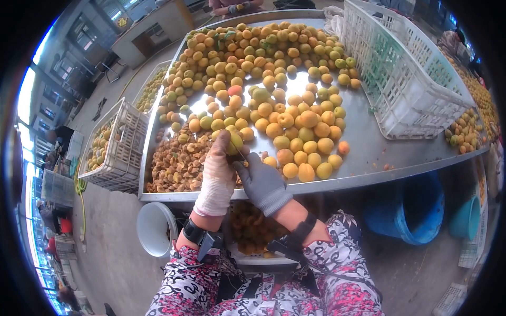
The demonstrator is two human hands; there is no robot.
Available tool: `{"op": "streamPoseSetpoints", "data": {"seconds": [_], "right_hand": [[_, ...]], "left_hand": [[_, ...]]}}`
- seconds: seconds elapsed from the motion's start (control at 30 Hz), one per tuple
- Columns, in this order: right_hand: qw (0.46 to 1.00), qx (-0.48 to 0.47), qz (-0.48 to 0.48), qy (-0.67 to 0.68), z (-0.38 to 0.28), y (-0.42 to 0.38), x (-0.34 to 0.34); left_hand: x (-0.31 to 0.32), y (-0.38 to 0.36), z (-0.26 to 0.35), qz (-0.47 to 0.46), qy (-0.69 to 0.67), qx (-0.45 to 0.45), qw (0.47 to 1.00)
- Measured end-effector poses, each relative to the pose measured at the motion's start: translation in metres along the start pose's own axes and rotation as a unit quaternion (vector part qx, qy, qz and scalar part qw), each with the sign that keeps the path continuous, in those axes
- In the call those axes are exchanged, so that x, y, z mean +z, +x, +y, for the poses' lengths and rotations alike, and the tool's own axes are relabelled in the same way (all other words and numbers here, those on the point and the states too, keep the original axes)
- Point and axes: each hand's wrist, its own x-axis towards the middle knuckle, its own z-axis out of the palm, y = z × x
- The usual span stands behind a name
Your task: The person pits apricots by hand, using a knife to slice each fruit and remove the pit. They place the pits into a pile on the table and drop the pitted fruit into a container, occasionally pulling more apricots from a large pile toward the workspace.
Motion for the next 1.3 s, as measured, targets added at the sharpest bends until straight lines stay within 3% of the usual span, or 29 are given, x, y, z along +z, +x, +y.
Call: {"op": "streamPoseSetpoints", "data": {"seconds": [0.47, 0.63, 0.77, 0.83, 0.87, 0.93, 0.97, 1.0, 1.03, 1.07, 1.1, 1.13, 1.3], "right_hand": [[0.988, -0.004, -0.008, 0.157, 0.005, -0.002, 0.004], [0.980, 0.060, -0.056, 0.181, 0.002, -0.004, -0.002], [0.993, -0.004, -0.046, 0.110, 0.004, -0.003, -0.005], [0.994, -0.026, -0.048, 0.093, 0.009, -0.006, -0.009], [0.995, -0.042, -0.053, 0.079, 0.011, -0.008, -0.011], [0.991, -0.007, -0.087, 0.102, 0.012, -0.006, -0.017], [0.979, 0.049, -0.057, 0.189, 0.006, -0.003, -0.022], [0.956, 0.105, -0.026, 0.274, 0.002, 0.001, -0.026], [0.943, 0.115, -0.060, 0.306, 0.005, 0.008, -0.036], [0.943, 0.116, -0.060, 0.306, 0.002, 0.012, -0.040], [0.923, 0.114, -0.075, 0.359, -0.002, 0.013, -0.044], [0.901, 0.111, -0.088, 0.410, -0.007, 0.011, -0.047], [0.884, 0.158, -0.092, 0.430, -0.024, 0.004, -0.048]], "left_hand": [[0.001, -0.002, -0.002, -0.023, 0.014, 0.046, 0.999], [-0.010, 0.004, -0.009, -0.051, 0.054, 0.069, 0.995], [-0.003, 0.006, -0.002, -0.043, -0.001, 0.029, 0.999], [-0.003, 0.008, 0.005, 0.046, -0.118, 0.062, 0.990], [-0.008, 0.009, 0.023, 0.049, -0.135, 0.059, 0.988], [-0.054, 0.029, 0.023, -0.026, -0.040, 0.146, 0.988], [-0.048, 0.024, 0.024, -0.013, 0.064, 0.201, 0.977], [-0.037, 0.014, 0.024, -0.013, 0.064, 0.201, 0.978], [-0.023, 0.002, 0.023, -0.042, 0.250, 0.226, 0.941], [-0.013, -0.005, 0.017, -0.069, 0.426, 0.243, 0.869], [-0.009, -0.006, 0.011, -0.097, 0.542, 0.266, 0.791], [-0.003, -0.014, 0.006, -0.110, 0.576, 0.380, 0.715], [0.003, -0.022, 0.010, -0.116, 0.618, 0.369, 0.684]]}}
